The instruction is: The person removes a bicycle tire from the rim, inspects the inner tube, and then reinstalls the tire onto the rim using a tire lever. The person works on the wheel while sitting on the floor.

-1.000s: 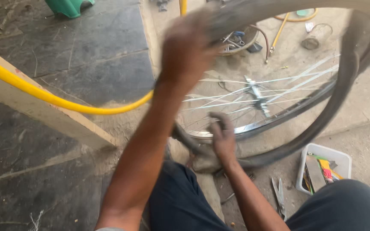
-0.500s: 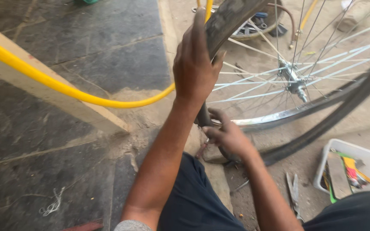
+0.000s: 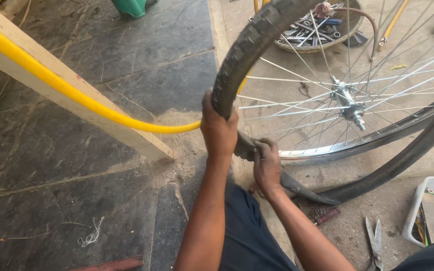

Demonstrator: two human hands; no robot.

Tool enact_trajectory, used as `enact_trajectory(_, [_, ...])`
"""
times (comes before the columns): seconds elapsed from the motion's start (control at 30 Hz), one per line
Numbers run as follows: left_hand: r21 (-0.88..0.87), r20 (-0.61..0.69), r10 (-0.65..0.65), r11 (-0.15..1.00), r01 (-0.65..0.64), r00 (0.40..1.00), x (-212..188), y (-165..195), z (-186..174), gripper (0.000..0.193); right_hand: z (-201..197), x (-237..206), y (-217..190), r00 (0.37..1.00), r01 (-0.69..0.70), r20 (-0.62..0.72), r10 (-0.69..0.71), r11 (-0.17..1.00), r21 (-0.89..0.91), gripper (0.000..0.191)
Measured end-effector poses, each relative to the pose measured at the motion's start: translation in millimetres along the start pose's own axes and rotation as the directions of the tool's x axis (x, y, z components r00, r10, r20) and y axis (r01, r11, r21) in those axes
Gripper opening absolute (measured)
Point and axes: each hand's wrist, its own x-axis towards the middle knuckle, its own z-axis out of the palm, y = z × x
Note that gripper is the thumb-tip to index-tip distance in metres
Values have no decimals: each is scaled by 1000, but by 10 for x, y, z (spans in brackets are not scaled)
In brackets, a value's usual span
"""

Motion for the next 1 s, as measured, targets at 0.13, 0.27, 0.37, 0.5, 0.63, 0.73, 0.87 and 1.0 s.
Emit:
enact_trajectory(0.13, [62,188,-68,996,57,980,30,40,-167,84,162,73,3,999,21,-49,-21,1000,-6,14])
enact_trajectory(0.27, [20,186,-62,998,59,981,121,55,-200,77,247,54,6,999,-29,-26,30,999,19,14])
enact_trajectory(0.37, [7,207,-84,996,84,975,185,9,-170,76,231,53,109,995,-65,79,62,997,41,16])
enact_trajectory(0.5, [41,196,-80,997,73,977,216,-74,-101,72,197,233,272,909,-30,415,30,1000,-6,23])
enact_trajectory(0.63, [106,162,-72,993,55,984,206,-106,-75,72,185,429,193,598,-451,731,328,892,-32,40])
enact_trajectory(0.73, [85,150,-30,996,17,988,231,-105,-148,73,140,449,-73,574,-86,764,294,950,-301,70])
enact_trajectory(0.87, [35,226,-107,994,102,968,251,-112,-315,76,77,515,-483,633,-416,769,88,877,242,63])
enact_trajectory(1.0, [25,175,-34,999,30,984,209,-199,-353,75,102,764,-604,632,-515,775,19,758,401,44])
